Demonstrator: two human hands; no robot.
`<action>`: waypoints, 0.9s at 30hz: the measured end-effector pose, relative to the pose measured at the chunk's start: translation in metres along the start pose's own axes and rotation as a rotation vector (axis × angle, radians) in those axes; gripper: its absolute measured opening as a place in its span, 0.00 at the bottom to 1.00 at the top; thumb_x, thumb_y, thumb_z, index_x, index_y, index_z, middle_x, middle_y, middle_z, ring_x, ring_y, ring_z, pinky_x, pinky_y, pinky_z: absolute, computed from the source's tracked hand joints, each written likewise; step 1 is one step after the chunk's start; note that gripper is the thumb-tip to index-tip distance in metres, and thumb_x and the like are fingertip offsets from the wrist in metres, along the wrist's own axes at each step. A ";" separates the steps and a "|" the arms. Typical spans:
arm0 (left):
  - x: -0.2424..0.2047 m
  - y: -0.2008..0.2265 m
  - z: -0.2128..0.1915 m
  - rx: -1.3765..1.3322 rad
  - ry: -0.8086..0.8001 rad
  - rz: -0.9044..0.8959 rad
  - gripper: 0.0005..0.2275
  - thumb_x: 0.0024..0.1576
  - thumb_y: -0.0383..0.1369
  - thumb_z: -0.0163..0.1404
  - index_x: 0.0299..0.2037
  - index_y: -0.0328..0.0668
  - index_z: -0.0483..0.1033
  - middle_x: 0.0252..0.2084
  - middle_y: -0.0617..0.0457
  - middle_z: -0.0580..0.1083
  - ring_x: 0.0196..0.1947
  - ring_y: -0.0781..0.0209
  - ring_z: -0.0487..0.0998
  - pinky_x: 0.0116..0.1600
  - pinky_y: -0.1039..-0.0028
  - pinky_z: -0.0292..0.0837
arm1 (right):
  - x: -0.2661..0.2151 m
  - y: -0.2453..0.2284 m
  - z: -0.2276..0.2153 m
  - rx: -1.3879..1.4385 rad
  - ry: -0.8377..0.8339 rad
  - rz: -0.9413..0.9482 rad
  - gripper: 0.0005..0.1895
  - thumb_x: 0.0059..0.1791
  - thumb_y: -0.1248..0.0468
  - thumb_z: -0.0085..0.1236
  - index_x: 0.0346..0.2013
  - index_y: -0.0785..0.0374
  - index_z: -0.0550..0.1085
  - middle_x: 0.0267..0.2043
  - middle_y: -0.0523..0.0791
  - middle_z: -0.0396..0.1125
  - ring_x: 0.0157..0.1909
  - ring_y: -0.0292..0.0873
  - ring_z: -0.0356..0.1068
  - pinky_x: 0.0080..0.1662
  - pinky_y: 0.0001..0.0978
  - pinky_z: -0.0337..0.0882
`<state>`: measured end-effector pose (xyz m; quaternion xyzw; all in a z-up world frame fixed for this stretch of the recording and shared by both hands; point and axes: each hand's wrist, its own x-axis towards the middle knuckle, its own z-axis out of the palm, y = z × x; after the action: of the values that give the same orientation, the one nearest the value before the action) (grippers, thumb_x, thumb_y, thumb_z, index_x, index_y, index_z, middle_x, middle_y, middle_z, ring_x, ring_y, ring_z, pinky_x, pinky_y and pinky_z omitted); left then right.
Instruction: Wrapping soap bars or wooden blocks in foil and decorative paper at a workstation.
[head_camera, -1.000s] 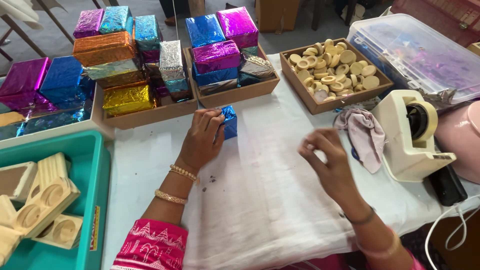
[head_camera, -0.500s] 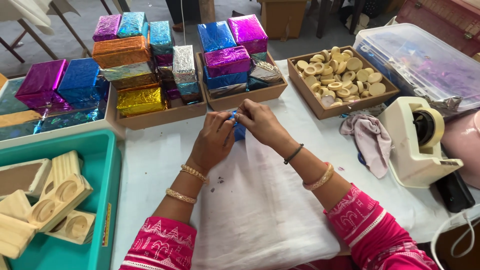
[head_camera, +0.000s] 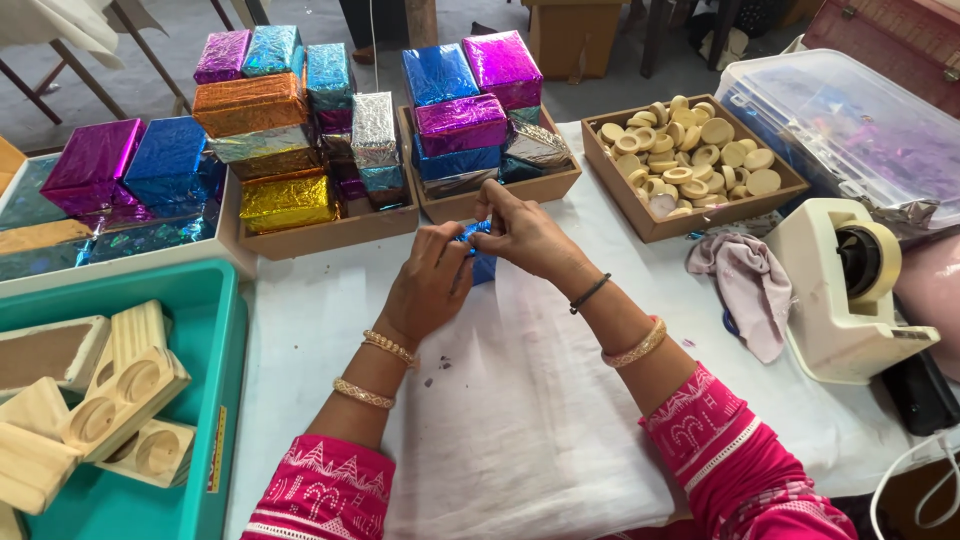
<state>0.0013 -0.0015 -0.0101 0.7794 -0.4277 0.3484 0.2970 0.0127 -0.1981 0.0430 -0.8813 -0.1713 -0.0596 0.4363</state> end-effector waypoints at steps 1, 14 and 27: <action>0.001 0.000 -0.001 0.000 -0.001 0.002 0.10 0.57 0.24 0.56 0.47 0.32 0.71 0.56 0.42 0.68 0.54 0.43 0.72 0.56 0.60 0.75 | 0.000 0.005 0.001 0.001 0.002 -0.001 0.17 0.45 0.59 0.66 0.39 0.61 0.66 0.22 0.42 0.60 0.26 0.35 0.61 0.31 0.32 0.65; 0.005 0.003 -0.006 0.017 0.012 -0.031 0.16 0.55 0.25 0.57 0.53 0.31 0.72 0.54 0.41 0.69 0.56 0.41 0.73 0.59 0.60 0.74 | -0.004 0.039 -0.002 0.610 -0.278 0.126 0.19 0.52 0.58 0.60 0.52 0.56 0.62 0.25 0.34 0.57 0.29 0.28 0.57 0.30 0.22 0.62; 0.008 -0.002 -0.005 -0.200 -0.032 -0.252 0.13 0.55 0.24 0.58 0.49 0.35 0.73 0.50 0.43 0.74 0.37 0.55 0.79 0.41 0.69 0.80 | -0.003 0.058 0.000 0.717 -0.374 0.204 0.26 0.52 0.53 0.59 0.61 0.55 0.64 0.32 0.35 0.65 0.32 0.29 0.63 0.31 0.23 0.60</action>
<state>0.0042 -0.0006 -0.0014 0.7988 -0.3638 0.2517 0.4077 0.0303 -0.2312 -0.0012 -0.6818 -0.1694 0.2082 0.6805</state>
